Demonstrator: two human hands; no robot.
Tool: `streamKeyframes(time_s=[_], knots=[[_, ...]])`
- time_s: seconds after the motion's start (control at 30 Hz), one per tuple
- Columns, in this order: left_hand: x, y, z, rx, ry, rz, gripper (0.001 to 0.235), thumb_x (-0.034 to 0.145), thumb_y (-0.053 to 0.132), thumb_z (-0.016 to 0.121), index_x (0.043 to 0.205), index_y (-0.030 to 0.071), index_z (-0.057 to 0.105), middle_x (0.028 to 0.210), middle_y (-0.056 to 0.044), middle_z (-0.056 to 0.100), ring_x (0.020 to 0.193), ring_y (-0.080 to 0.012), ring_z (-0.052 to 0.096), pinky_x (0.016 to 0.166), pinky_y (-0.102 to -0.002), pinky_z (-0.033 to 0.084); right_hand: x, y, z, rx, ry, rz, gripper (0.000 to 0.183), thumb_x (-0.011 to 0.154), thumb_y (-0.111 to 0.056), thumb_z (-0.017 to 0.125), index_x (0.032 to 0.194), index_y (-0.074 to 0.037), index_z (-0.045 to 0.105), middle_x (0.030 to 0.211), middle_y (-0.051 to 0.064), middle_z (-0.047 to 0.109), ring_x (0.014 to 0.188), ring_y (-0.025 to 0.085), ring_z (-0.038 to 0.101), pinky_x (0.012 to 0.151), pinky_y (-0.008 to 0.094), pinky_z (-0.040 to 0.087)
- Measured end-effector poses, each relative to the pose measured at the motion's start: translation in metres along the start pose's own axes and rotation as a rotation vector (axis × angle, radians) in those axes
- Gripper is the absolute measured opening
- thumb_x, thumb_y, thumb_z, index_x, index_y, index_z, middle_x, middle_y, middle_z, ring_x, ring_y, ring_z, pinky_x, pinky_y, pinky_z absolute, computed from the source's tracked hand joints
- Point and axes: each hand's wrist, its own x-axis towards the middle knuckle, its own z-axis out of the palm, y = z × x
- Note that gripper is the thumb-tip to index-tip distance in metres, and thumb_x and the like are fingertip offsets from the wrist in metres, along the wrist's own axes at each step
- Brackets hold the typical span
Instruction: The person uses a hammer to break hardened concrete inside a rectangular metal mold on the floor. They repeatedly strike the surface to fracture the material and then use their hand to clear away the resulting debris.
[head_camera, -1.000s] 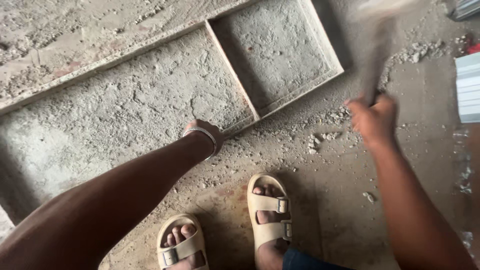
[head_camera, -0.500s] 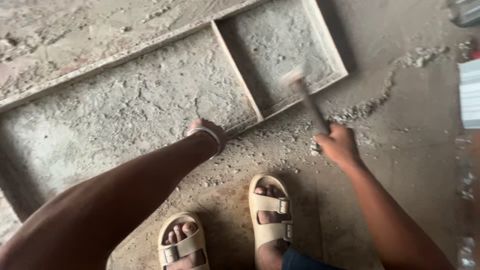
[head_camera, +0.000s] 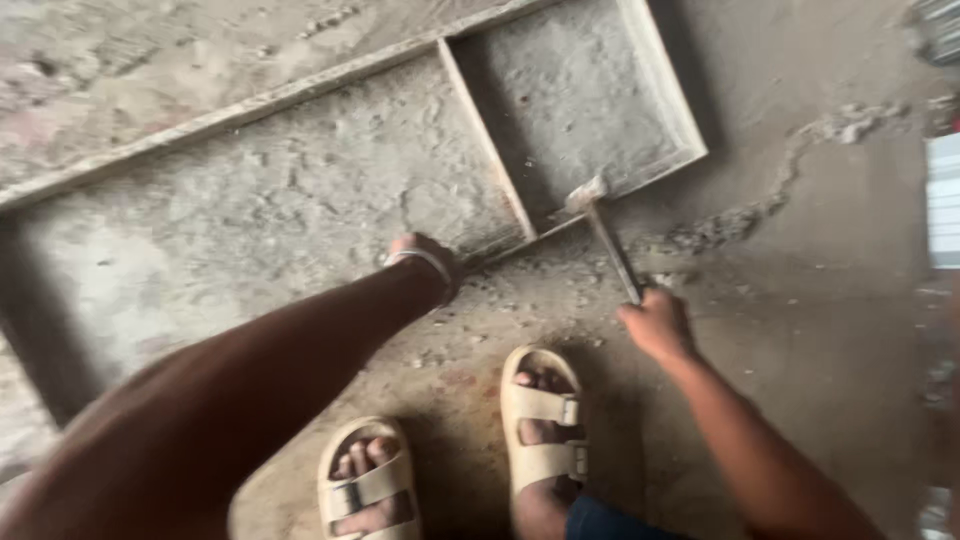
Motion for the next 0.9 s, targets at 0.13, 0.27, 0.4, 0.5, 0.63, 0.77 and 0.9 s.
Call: streamKeyframes(time_s=[0.13,0.27,0.4,0.5,0.63,0.77,0.9], knots=[[0.001,-0.003,0.004,-0.028,-0.036,-0.024,0.032,0.099,0.032,0.064,0.125,0.016,0.074,0.118,-0.006,0.075,0.108,-0.0272,0.071,0.086,-0.045,0.057,-0.005,-0.025,-0.032,0.287,-0.034,0.215,0.018,0.083,-0.017,0.073,0.099,-0.018,0.065,0.062,0.004,0.061,0.045,0.016,0.054,0.036,0.036,0.043],[-0.001,-0.005,0.007,0.082,-0.077,0.023,0.031,0.101,0.033,0.063,0.122,0.011,0.072,0.107,-0.008,0.078,0.093,-0.0219,0.075,0.078,-0.041,0.06,-0.006,-0.061,-0.083,0.838,0.215,-0.157,0.02,0.095,-0.008,0.074,0.09,-0.005,0.055,0.069,-0.002,0.057,0.052,0.008,0.052,0.044,0.024,0.041],[-0.004,-0.005,0.003,0.111,-0.087,0.036,0.031,0.103,0.033,0.061,0.12,0.009,0.071,0.103,-0.01,0.079,0.088,-0.0202,0.075,0.075,-0.04,0.061,0.007,-0.067,-0.077,1.028,0.387,-0.447,0.022,0.104,-0.005,0.069,0.09,-0.01,0.053,0.067,0.003,0.055,0.052,0.012,0.054,0.049,0.03,0.05],[-0.009,-0.002,0.003,0.09,-0.096,0.03,0.032,0.101,0.034,0.064,0.118,0.009,0.073,0.105,-0.01,0.077,0.091,-0.0217,0.073,0.078,-0.04,0.059,-0.001,-0.042,-0.022,0.426,0.18,-0.158,0.012,0.096,-0.015,0.07,0.098,-0.006,0.063,0.073,0.012,0.064,0.063,0.02,0.064,0.062,0.036,0.056],[-0.011,-0.002,-0.007,0.032,-0.018,0.039,0.027,0.096,0.029,0.068,0.119,0.018,0.076,0.118,-0.004,0.072,0.108,-0.026,0.068,0.086,-0.045,0.057,-0.002,-0.005,0.014,-0.126,-0.015,0.024,0.027,0.082,-0.028,0.075,0.093,-0.002,0.074,0.078,0.015,0.071,0.074,0.026,0.068,0.068,0.041,0.054],[-0.014,-0.004,-0.008,0.042,-0.081,0.007,0.034,0.1,0.033,0.066,0.125,0.011,0.072,0.117,-0.011,0.077,0.104,-0.0264,0.076,0.084,-0.044,0.061,-0.01,-0.025,-0.009,0.188,0.011,0.024,0.025,0.078,-0.025,0.076,0.087,-0.003,0.07,0.065,0.015,0.069,0.056,0.021,0.065,0.053,0.04,0.05],[-0.012,0.002,-0.009,0.024,-0.048,0.018,0.033,0.097,0.03,0.068,0.125,0.012,0.072,0.123,-0.008,0.071,0.11,-0.0295,0.069,0.085,-0.047,0.058,-0.018,-0.068,-0.064,0.917,0.168,-0.074,0.02,0.09,-0.01,0.076,0.081,-0.009,0.058,0.065,0.0,0.054,0.048,0.009,0.048,0.042,0.029,0.035]])
